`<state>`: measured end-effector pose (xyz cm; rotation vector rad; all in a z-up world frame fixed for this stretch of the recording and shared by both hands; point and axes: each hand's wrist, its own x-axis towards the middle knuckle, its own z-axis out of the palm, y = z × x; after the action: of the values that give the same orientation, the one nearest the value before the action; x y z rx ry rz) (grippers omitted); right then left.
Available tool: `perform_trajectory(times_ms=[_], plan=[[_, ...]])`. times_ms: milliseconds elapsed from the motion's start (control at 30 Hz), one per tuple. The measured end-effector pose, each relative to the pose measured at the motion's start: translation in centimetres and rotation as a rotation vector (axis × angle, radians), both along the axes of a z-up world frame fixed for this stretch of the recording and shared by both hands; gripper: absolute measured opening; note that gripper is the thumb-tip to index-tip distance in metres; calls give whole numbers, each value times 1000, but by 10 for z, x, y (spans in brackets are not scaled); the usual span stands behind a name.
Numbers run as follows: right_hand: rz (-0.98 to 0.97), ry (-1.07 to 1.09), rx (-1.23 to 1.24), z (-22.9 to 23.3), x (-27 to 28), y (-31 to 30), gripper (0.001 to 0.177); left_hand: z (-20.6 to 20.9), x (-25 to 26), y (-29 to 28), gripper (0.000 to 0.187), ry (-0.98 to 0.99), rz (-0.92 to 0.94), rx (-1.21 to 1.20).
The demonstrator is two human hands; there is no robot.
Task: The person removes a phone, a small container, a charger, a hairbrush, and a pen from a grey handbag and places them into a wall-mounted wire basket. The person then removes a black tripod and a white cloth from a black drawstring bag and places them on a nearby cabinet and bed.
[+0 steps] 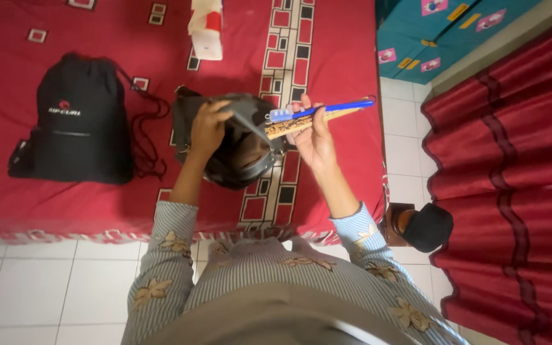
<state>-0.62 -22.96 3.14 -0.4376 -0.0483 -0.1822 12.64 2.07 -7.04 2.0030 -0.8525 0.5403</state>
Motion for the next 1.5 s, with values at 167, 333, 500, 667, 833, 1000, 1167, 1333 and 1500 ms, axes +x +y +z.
perform_trajectory(times_ms=[167, 333, 500, 667, 833, 1000, 1167, 1333, 1500], plan=[[-59, -43, 18, -4, 7, 8, 11, 3, -25, -12, 37, 103, -102, 198], [-66, -105, 32, -5, 5, 34, 11, 29, -87, -45, 67, 1294, -803, -436], [30, -254, -160, -13, -7, 62, 6, 59, -108, -73, 54, 1108, -1015, -1156], [-34, -184, -368, -27, -45, 75, 21, 80, -121, -64, 33, 1043, -937, -1249], [-139, -164, -524, -20, -92, 53, 49, 102, -127, -67, 15, 987, -920, -1399], [-176, -69, -630, 12, -153, 7, 57, 125, -131, -71, 11, 861, -908, -1390], [-423, 114, -1237, 49, -204, -1, 56, 155, -170, -109, 11, 802, -783, -1033], [-715, 383, -1730, 66, -271, -3, 48, 175, -233, -164, 13, 889, -889, -836], [-1056, 572, -1798, 56, -352, -20, 29, 193, -317, -233, 17, 968, -1197, -674]])
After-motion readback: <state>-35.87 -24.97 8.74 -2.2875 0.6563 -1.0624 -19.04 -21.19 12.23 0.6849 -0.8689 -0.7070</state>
